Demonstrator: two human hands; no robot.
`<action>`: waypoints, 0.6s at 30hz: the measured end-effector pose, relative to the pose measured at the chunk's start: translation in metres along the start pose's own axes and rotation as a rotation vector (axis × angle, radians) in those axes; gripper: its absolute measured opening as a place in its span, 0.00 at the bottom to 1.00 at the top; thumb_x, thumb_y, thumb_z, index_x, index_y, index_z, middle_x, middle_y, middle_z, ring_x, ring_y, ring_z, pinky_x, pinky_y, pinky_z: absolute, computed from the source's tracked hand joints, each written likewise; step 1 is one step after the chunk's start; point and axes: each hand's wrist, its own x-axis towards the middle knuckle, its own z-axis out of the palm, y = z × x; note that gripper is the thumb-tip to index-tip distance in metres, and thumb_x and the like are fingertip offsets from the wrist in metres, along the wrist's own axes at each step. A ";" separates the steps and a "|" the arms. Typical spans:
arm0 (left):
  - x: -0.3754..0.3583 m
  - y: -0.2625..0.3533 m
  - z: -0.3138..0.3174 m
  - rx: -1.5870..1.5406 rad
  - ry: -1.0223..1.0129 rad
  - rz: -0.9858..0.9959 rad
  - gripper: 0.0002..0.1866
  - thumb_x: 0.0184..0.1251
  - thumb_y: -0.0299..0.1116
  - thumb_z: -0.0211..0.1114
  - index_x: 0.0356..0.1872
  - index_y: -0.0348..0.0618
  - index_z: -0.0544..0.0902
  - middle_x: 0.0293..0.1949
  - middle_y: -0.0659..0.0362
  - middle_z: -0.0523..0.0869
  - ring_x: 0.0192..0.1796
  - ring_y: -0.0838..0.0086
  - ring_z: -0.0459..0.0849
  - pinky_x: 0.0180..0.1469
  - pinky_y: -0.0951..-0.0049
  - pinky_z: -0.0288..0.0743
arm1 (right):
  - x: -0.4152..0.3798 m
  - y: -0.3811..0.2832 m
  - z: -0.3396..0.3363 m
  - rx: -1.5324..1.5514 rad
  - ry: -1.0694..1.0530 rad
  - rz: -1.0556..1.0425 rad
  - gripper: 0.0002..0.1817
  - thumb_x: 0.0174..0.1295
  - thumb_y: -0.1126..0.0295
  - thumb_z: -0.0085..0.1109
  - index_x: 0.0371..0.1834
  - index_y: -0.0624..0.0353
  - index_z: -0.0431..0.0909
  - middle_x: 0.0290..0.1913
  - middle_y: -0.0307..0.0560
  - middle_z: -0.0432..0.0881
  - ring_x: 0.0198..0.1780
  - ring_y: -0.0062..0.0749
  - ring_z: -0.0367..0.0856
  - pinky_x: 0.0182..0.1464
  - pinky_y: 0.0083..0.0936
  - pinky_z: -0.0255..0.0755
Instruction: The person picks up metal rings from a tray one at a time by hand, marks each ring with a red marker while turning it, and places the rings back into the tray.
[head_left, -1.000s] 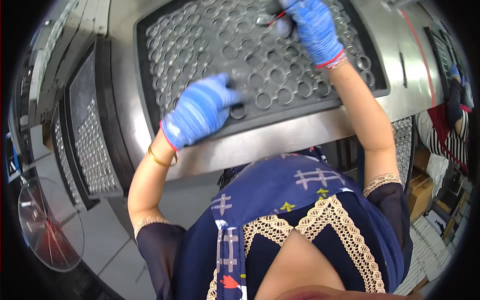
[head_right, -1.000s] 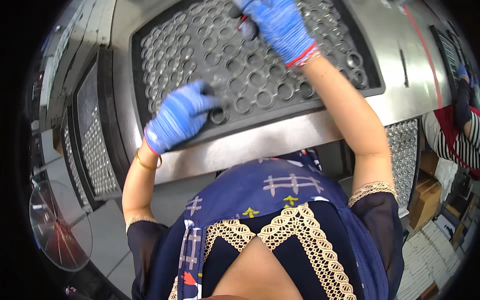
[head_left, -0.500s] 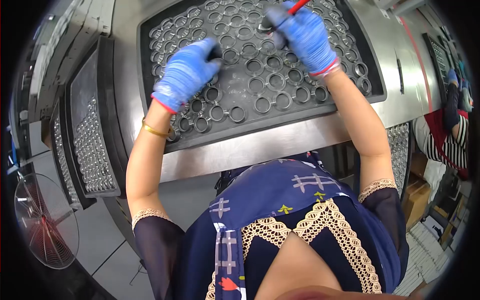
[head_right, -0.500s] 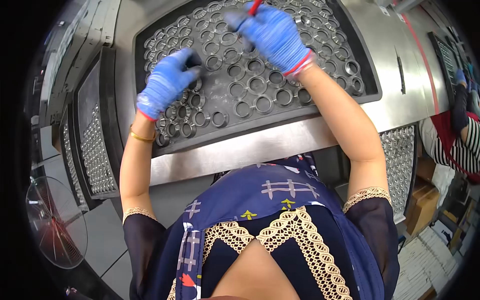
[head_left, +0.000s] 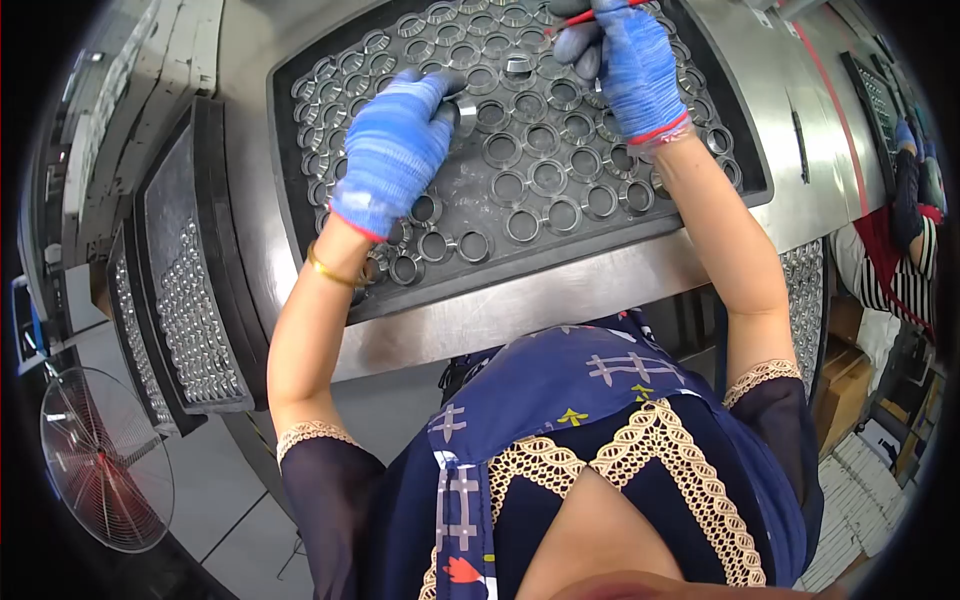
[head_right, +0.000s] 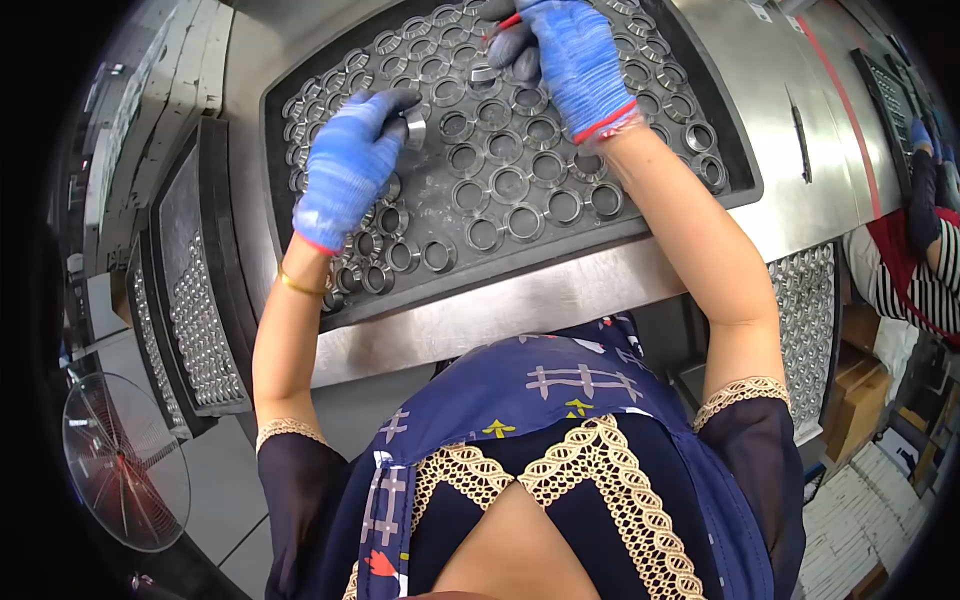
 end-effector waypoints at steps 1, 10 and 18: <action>0.000 0.004 -0.002 -0.064 0.026 0.012 0.12 0.57 0.29 0.62 0.44 0.43 0.81 0.37 0.50 0.82 0.39 0.59 0.82 0.42 0.65 0.76 | 0.001 0.003 -0.001 -0.084 -0.047 -0.034 0.23 0.64 0.48 0.52 0.36 0.61 0.80 0.22 0.39 0.80 0.21 0.18 0.75 0.25 0.17 0.68; 0.003 0.027 -0.001 -0.934 0.066 -0.366 0.13 0.53 0.24 0.67 0.41 0.34 0.79 0.36 0.59 0.83 0.35 0.80 0.80 0.38 0.77 0.77 | -0.014 0.013 0.016 -0.196 -0.399 0.023 0.18 0.62 0.53 0.59 0.47 0.55 0.78 0.32 0.34 0.78 0.31 0.13 0.74 0.30 0.12 0.70; -0.003 0.025 0.007 -0.603 0.166 -0.113 0.11 0.53 0.23 0.67 0.39 0.35 0.80 0.33 0.58 0.79 0.35 0.74 0.80 0.38 0.72 0.77 | -0.015 0.010 0.016 -0.269 -0.559 0.049 0.18 0.64 0.54 0.56 0.47 0.56 0.78 0.35 0.36 0.80 0.31 0.17 0.78 0.34 0.16 0.72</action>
